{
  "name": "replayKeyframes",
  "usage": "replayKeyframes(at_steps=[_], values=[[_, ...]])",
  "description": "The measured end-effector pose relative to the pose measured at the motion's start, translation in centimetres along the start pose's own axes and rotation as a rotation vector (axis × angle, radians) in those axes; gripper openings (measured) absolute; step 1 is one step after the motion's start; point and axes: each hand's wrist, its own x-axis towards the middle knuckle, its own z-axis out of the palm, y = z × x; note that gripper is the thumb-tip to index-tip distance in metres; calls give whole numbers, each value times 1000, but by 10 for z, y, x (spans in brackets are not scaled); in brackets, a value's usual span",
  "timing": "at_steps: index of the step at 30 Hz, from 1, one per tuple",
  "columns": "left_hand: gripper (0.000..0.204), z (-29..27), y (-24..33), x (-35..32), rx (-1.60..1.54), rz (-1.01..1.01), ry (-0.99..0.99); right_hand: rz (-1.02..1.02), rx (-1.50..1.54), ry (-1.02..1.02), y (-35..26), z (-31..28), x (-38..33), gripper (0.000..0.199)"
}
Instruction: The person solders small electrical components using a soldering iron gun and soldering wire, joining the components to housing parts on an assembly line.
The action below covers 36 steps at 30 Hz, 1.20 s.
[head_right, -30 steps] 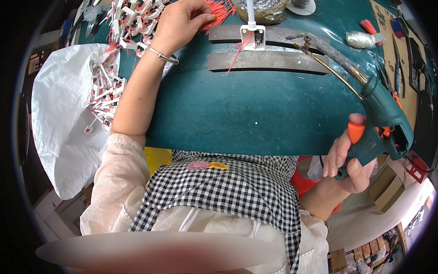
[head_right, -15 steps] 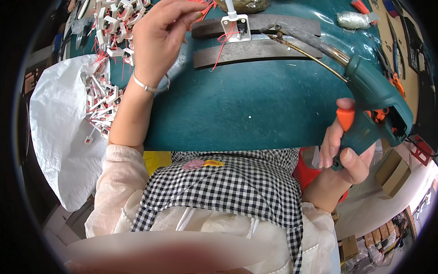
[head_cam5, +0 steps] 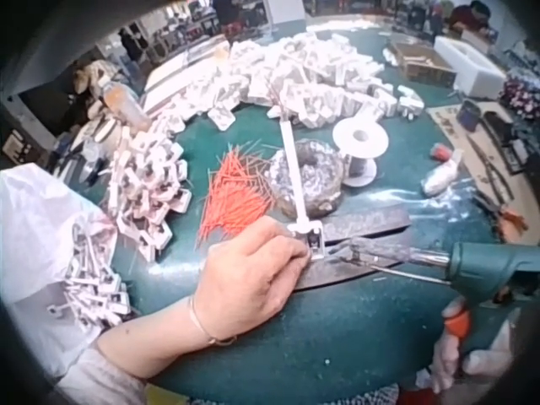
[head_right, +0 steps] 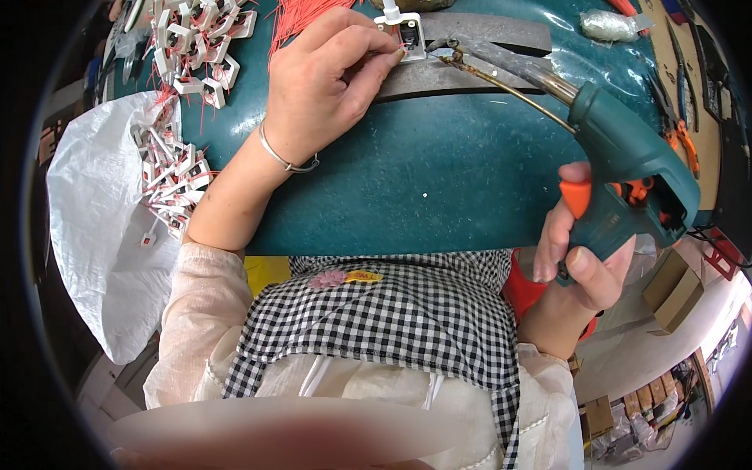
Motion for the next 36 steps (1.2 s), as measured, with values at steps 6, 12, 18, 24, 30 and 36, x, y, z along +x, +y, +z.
replayKeyframes(at_steps=[6, 12, 18, 24, 30, 36], values=[[9, 1, -2, 1, 22, 28, -2, 12, 9, -7, 2, 3, 2, 68], [9, -1, -4, 1, 23, 7, -61, 10, -25, 11, 6, 9, 4, 61], [8, 0, -4, 0, 41, 5, -45, 17, -24, 9, 6, 10, 5, 55], [8, 0, -5, -1, 42, 9, -46, 40, -17, 24, 7, 10, 5, 53], [8, 1, -5, 0, 32, 11, -51, 55, -13, 29, 6, 11, 6, 49], [12, 12, -25, 9, 32, 440, 162, 55, -67, -10, 8, 9, 7, 46]])
